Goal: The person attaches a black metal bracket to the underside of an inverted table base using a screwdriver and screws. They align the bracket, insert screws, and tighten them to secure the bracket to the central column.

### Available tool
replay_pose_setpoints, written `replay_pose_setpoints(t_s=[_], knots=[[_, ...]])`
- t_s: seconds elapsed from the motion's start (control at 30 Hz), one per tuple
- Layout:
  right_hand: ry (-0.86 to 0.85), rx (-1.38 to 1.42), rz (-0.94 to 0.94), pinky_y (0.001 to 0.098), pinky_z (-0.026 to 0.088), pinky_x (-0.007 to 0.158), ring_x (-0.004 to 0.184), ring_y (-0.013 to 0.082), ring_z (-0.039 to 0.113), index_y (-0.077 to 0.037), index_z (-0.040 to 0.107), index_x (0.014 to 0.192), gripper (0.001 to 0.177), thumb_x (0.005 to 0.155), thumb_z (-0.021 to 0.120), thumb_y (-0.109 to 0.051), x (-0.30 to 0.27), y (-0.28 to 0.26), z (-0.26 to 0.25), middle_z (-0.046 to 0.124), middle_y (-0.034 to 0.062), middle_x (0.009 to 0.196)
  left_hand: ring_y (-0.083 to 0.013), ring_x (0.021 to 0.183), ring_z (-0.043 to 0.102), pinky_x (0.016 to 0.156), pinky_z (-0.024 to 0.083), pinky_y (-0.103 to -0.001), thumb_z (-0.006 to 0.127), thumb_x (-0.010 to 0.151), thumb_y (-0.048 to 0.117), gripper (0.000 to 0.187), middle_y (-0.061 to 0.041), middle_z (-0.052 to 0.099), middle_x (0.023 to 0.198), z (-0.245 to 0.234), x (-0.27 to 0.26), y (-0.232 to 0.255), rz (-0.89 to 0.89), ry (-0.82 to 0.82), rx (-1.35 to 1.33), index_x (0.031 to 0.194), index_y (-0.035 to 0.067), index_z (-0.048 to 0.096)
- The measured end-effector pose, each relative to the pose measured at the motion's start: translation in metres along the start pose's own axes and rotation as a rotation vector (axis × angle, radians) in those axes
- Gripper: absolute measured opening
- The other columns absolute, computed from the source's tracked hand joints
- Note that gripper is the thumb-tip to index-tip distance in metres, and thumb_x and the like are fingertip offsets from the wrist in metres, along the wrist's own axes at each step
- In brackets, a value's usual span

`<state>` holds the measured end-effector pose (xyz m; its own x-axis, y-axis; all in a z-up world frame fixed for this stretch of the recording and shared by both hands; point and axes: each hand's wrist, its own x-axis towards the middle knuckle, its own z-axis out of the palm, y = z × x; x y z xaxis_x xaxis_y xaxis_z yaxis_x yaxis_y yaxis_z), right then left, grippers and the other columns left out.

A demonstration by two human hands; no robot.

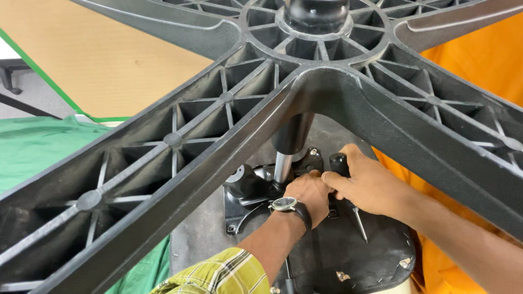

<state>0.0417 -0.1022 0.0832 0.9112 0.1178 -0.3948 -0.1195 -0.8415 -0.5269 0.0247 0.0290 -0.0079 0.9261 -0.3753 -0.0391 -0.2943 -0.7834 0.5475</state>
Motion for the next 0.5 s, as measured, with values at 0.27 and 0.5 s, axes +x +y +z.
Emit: replay_pose_setpoints(t_s=[0.27,0.5], knots=[[-0.01,0.267,0.069,0.0341,0.051,0.073,0.077,0.018,0.065,-0.002,0.057,0.114,0.035,0.087,0.065,-0.024,0.019,0.019,0.003,0.069,0.0116,0.086,-0.0365,0.101,0.068,0.086,0.054,-0.046,0.061,0.088,0.007,0.024,-0.016,0.071,0.109,-0.006,0.005,0.007,-0.062,0.047,-0.064,0.111,0.008,0.068],[-0.122,0.038,0.257,0.0396,0.049,0.068,0.073,0.0206,0.06,-0.008,0.055,0.113,0.026,0.09,0.065,-0.015,0.021,0.032,0.002,0.064,0.0089,0.083,-0.0363,0.095,0.071,0.085,0.055,-0.045,0.065,0.087,0.014,0.018,-0.016,0.075,0.099,-0.011,0.007,0.014,-0.021,0.061,-0.119,0.102,0.009,0.072]])
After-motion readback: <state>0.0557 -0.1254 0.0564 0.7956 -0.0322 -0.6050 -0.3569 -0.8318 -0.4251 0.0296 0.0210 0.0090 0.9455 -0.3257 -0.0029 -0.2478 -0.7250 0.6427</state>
